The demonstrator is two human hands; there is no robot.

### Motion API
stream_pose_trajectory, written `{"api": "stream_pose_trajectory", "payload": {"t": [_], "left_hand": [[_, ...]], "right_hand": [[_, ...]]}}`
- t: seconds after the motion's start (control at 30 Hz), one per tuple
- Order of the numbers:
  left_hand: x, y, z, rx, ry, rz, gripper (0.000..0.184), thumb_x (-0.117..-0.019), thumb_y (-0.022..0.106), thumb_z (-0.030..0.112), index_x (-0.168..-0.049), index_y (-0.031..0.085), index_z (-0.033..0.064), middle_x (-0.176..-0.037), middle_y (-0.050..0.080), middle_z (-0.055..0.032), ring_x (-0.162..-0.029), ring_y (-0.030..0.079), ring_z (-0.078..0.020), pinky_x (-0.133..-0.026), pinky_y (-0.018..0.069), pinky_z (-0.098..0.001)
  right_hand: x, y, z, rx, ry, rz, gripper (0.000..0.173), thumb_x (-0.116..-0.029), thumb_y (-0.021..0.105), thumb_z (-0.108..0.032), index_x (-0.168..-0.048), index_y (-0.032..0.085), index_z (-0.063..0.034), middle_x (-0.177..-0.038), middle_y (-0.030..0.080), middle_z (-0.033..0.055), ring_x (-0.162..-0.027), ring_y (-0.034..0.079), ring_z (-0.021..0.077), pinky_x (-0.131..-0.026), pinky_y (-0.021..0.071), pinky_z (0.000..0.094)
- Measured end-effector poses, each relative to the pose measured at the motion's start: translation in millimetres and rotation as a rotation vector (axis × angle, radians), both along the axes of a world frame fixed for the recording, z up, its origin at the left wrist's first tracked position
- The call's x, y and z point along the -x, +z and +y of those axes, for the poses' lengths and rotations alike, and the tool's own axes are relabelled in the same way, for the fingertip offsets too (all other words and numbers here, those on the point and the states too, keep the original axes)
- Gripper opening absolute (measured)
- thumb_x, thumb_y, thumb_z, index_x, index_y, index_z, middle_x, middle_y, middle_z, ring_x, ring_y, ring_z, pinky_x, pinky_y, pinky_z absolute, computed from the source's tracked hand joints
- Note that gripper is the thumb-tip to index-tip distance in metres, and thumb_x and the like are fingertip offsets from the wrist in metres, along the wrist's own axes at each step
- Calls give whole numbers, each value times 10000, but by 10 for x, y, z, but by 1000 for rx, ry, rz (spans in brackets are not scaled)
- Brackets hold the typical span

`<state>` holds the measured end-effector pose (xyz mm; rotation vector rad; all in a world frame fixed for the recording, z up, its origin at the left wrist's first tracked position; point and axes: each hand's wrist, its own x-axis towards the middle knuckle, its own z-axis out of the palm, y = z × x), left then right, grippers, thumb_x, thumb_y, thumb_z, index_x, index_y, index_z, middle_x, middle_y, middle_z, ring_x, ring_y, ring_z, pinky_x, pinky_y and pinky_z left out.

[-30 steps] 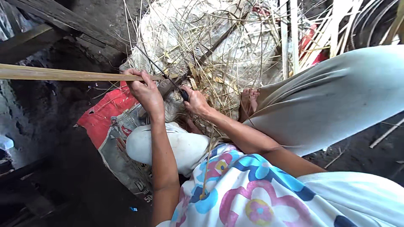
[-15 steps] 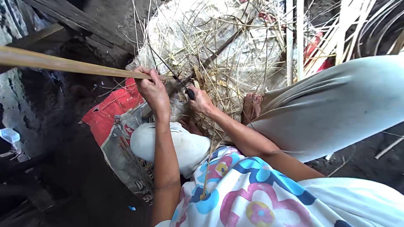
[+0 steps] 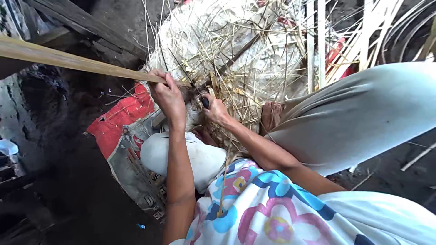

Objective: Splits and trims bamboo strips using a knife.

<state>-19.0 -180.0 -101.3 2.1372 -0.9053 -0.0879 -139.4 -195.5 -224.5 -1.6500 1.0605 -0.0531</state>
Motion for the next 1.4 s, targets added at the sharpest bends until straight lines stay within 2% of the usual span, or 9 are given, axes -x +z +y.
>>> {"api": "stream_pose_trajectory", "payload": {"t": [0.1,0.2,0.6,0.7,0.87,0.97,1.1,1.23,1.4], "left_hand": [[43,-32,-11,-14,8,-10,180,-1042,519,83,-1117,589,-65,-1045,580,-173,-839,623,-156,-748,544,-281],[-8,-14,29,4,17,-11,167,-1042,517,80,-1109,585,-57,-1012,588,-163,-826,637,-161,-748,563,-297],[48,-45,2,39,-6,35,146,-1044,523,82,-1086,586,-43,-1012,574,-146,-799,628,-133,-724,565,-277],[-10,-59,75,76,3,40,124,-1041,526,75,-1080,562,-37,-949,567,-117,-751,619,-126,-694,570,-281],[7,-96,48,88,40,40,141,-1043,525,76,-1092,563,-51,-942,570,-118,-770,622,-124,-714,568,-282],[-12,-104,105,134,58,60,112,-1042,528,67,-1075,556,-37,-933,562,-110,-756,629,-124,-695,586,-289],[34,-120,61,125,55,22,126,-1038,533,55,-1084,563,-59,-957,559,-133,-800,626,-136,-732,577,-280],[61,-123,108,112,57,-6,119,-1033,521,52,-1058,571,-53,-944,552,-131,-776,613,-138,-710,564,-281],[100,-106,46,83,56,-8,137,-1036,503,47,-1086,571,-61,-948,569,-134,-786,620,-141,-728,559,-280]], "right_hand": [[1,-48,54,115,-19,-95,557,-873,672,-57,-1421,576,-79,-1031,723,258,-921,708,465,-789,536,661],[9,-175,7,-32,9,67,536,-929,651,-101,-1450,525,-101,-1126,694,274,-1043,680,476,-881,520,664],[8,-42,53,40,-14,-44,579,-890,673,-61,-1452,549,-117,-1051,719,261,-947,703,469,-813,532,663],[37,-280,79,-69,-33,28,552,-910,650,-69,-1450,541,-99,-1153,693,274,-1059,678,470,-896,518,672],[9,-163,75,-4,-32,-10,571,-893,654,-54,-1451,551,-116,-1093,712,268,-994,695,474,-844,525,668],[40,-313,80,-107,-47,53,572,-909,658,-75,-1466,531,-105,-1182,685,274,-1084,670,468,-912,513,669],[19,-46,47,-14,-12,28,573,-906,662,-96,-1465,544,-141,-1079,713,259,-990,694,471,-839,525,663],[70,-261,68,-95,-34,28,519,-926,644,-87,-1437,556,-95,-1153,690,270,-1059,674,462,-899,516,665],[49,-106,77,22,-14,-50,543,-894,668,-70,-1428,572,-107,-1068,717,251,-970,701,455,-835,532,656]]}}
